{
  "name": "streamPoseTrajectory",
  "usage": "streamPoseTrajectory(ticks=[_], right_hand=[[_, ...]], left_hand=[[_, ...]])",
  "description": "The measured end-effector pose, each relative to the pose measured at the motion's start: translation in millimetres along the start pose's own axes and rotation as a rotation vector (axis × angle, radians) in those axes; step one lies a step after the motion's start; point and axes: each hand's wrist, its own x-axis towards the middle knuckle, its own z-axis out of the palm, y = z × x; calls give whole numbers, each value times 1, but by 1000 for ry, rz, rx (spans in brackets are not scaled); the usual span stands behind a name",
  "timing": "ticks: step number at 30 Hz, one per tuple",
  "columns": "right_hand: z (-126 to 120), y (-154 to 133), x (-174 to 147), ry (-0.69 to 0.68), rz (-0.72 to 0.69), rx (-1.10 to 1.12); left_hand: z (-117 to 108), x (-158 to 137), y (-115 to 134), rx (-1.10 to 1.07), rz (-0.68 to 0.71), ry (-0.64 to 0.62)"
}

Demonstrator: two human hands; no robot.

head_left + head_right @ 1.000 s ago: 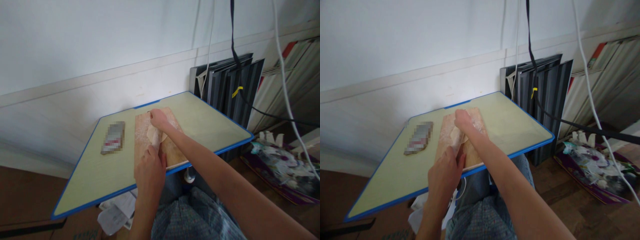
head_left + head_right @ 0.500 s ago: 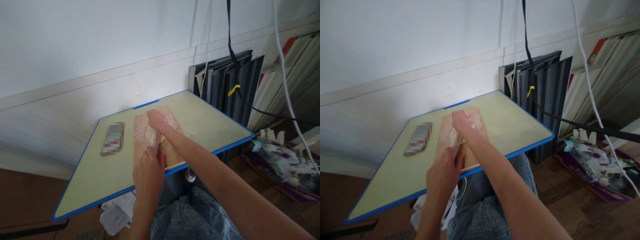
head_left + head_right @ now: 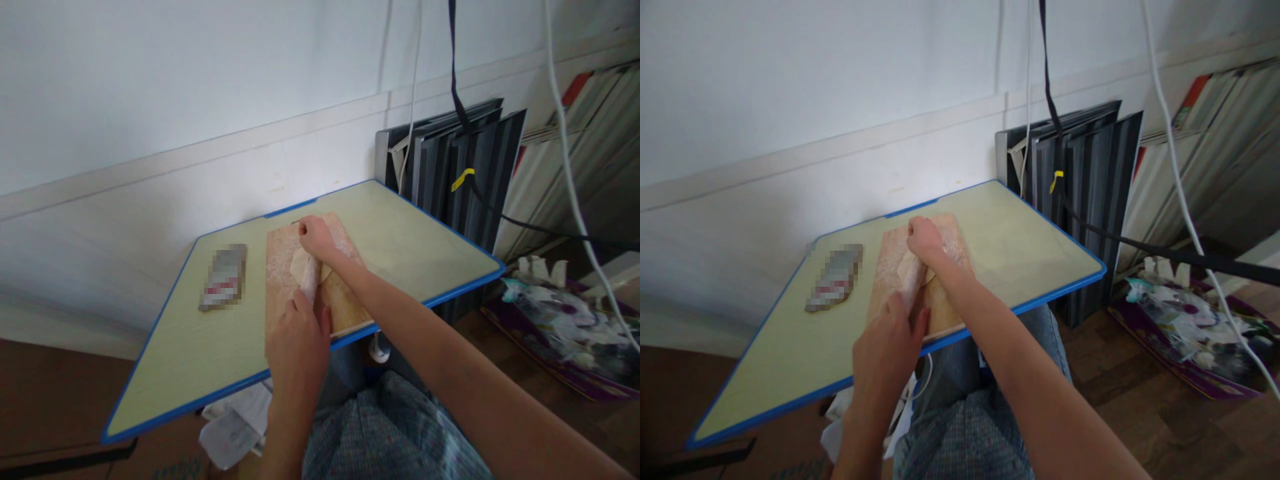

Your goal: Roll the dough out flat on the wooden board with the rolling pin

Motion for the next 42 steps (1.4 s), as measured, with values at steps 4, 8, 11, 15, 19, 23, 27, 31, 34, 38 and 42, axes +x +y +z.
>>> streamPoseTrajectory(ticks=[4, 8, 11, 15, 19, 23, 27, 31, 34, 38, 42], right_hand=[[0, -1, 0, -2, 8, -13], [1, 2, 2, 9, -25, 28], [0, 4, 2, 13, -45, 83], [-3, 4, 0, 6, -44, 159], [-4, 3, -1, 28, -39, 199], [-3, 3, -2, 33, -43, 215], [-2, 3, -1, 40, -50, 226], [-4, 6, 1, 18, -50, 236], [-5, 7, 2, -12, -78, 244], [-3, 0, 1, -55, -52, 75], [-3, -6, 0, -96, -20, -26]], left_hand=[[0, 0, -1, 0, -4, 5], [-1, -1, 3, 13, -4, 5], [-1, -2, 6, 20, -11, -14], [-1, -2, 7, 23, -4, 2], [-1, -3, 7, 33, -9, 3], [-1, -2, 7, 41, -11, 1], [-2, -2, 7, 42, -11, -3], [-2, -2, 8, 39, -18, -13], [-3, -2, 8, 37, -12, -19], [-3, -1, 5, 11, -28, -34], [-3, 0, 3, -11, -9, -25]])
